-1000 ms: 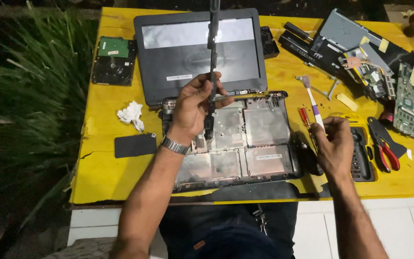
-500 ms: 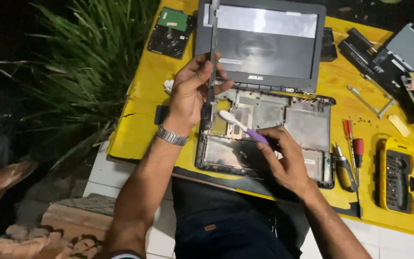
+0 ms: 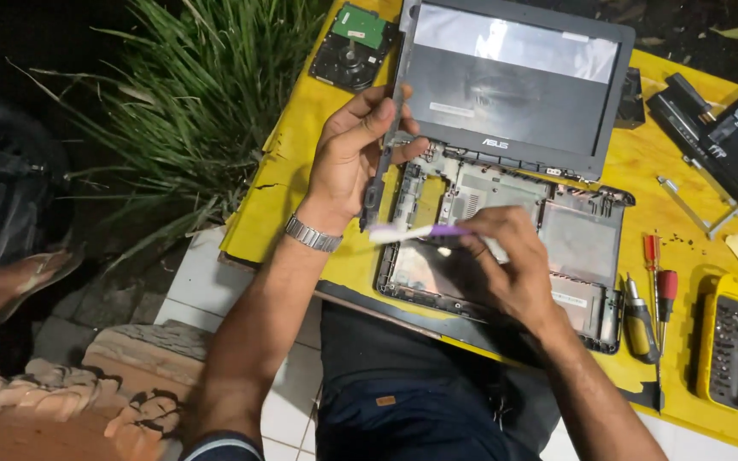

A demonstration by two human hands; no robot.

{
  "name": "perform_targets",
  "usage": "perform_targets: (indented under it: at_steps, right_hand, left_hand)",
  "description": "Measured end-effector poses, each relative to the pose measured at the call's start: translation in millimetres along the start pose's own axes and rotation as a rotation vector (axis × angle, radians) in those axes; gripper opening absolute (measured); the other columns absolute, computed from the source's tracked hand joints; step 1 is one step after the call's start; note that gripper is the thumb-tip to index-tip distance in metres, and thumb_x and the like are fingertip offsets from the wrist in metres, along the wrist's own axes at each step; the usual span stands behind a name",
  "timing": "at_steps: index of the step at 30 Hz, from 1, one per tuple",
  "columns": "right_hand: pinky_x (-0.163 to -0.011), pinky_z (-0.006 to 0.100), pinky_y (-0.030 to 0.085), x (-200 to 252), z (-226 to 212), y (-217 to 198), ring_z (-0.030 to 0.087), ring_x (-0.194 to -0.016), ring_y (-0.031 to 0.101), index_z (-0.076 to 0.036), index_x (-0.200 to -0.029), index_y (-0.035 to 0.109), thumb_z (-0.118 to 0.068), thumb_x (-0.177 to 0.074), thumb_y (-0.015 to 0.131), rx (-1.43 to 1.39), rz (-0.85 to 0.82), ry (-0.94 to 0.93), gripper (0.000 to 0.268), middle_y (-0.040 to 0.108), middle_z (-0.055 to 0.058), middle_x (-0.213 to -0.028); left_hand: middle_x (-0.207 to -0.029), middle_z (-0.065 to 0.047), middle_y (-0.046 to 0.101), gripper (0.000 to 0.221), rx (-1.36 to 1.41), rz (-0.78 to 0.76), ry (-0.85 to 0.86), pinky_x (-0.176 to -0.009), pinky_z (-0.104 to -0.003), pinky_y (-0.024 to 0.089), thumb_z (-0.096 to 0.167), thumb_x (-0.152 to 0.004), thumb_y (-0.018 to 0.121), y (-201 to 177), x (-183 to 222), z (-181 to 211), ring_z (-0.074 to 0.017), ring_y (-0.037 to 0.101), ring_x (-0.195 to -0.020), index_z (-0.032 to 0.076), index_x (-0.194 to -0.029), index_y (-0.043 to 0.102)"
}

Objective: Disassembling a laptop and using a toothbrush to clean dust from the internal chassis and components.

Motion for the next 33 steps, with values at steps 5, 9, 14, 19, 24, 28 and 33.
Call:
perform_targets:
  at_steps: [5,9,14,19,24,28,33]
  right_hand:
    - [-0.084,0.040,0.052,-14,2,7,0.030,-0.093,0.061,0.000,-0.119,0.072,0.000,-0.098,0.071,-0.041,0.141,0.028,0.022,0.065,0.015,-0.102]
    - [-0.073,0.045,0.054,-16,-2,6,0.030,-0.078,0.063,-0.003,-0.113,0.078,0.001,-0.092,0.076,-0.108,0.120,0.024,0.022,0.066,0.015,-0.092]
    - [-0.077,0.046,0.054,-13,20,5,0.032,-0.083,0.063,0.000,-0.115,0.078,0.002,-0.093,0.075,-0.105,0.176,-0.009,0.022,0.065,0.017,-0.094]
    - [-0.074,0.046,0.054,-12,21,2,0.033,-0.080,0.062,0.000,-0.112,0.078,0.002,-0.091,0.077,-0.114,0.155,0.001,0.021,0.066,0.018,-0.093]
    - [-0.072,0.046,0.055,-14,10,0,0.033,-0.078,0.064,-0.002,-0.109,0.079,0.002,-0.088,0.078,-0.133,0.102,0.018,0.021,0.068,0.017,-0.091]
    - [-0.073,0.044,0.054,-10,15,-1,0.030,-0.079,0.063,0.000,-0.112,0.078,0.002,-0.091,0.076,-0.130,0.176,0.039,0.021,0.067,0.017,-0.093]
    - [-0.074,0.045,0.054,-17,3,-6,0.029,-0.077,0.062,-0.002,-0.109,0.079,-0.001,-0.091,0.077,-0.138,0.099,0.017,0.018,0.067,0.016,-0.092]
  left_hand:
    - [-0.101,-0.012,0.069,0.031,-0.115,0.009,-0.015,-0.087,-0.045,0.068,0.016,-0.098,0.072,-3,-1,-5,-0.0221,0.071,-0.095,-0.002,-0.123,0.067]
    - [-0.100,-0.012,0.069,0.038,-0.165,0.044,-0.020,-0.087,-0.048,0.068,0.025,-0.097,0.075,-8,-2,-7,-0.0225,0.073,-0.097,0.001,-0.125,0.066]
    - [-0.100,-0.011,0.069,0.036,-0.179,0.042,-0.039,-0.087,-0.046,0.068,0.025,-0.097,0.074,-3,0,-6,-0.0212,0.073,-0.096,0.002,-0.124,0.067]
    - [-0.101,-0.010,0.069,0.036,-0.196,0.038,-0.046,-0.088,-0.046,0.068,0.026,-0.098,0.073,-1,-1,-9,-0.0203,0.073,-0.097,0.003,-0.124,0.067]
    - [-0.101,-0.009,0.069,0.035,-0.209,0.022,-0.052,-0.089,-0.046,0.067,0.027,-0.098,0.073,0,-3,-11,-0.0191,0.073,-0.098,0.004,-0.124,0.067]
    - [-0.101,-0.009,0.069,0.035,-0.211,0.032,-0.048,-0.088,-0.045,0.068,0.027,-0.098,0.072,1,-2,-12,-0.0187,0.072,-0.097,0.004,-0.124,0.067]
    - [-0.101,-0.010,0.069,0.037,-0.200,0.027,-0.058,-0.088,-0.045,0.068,0.026,-0.098,0.073,2,-2,-12,-0.0198,0.072,-0.098,0.003,-0.126,0.066]
Point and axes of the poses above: each hand's wrist, its own x-axis away from the middle knuckle, its own y-axis out of the palm, z = x × y, the point moved 1 cm from there along -x, towards the middle knuckle
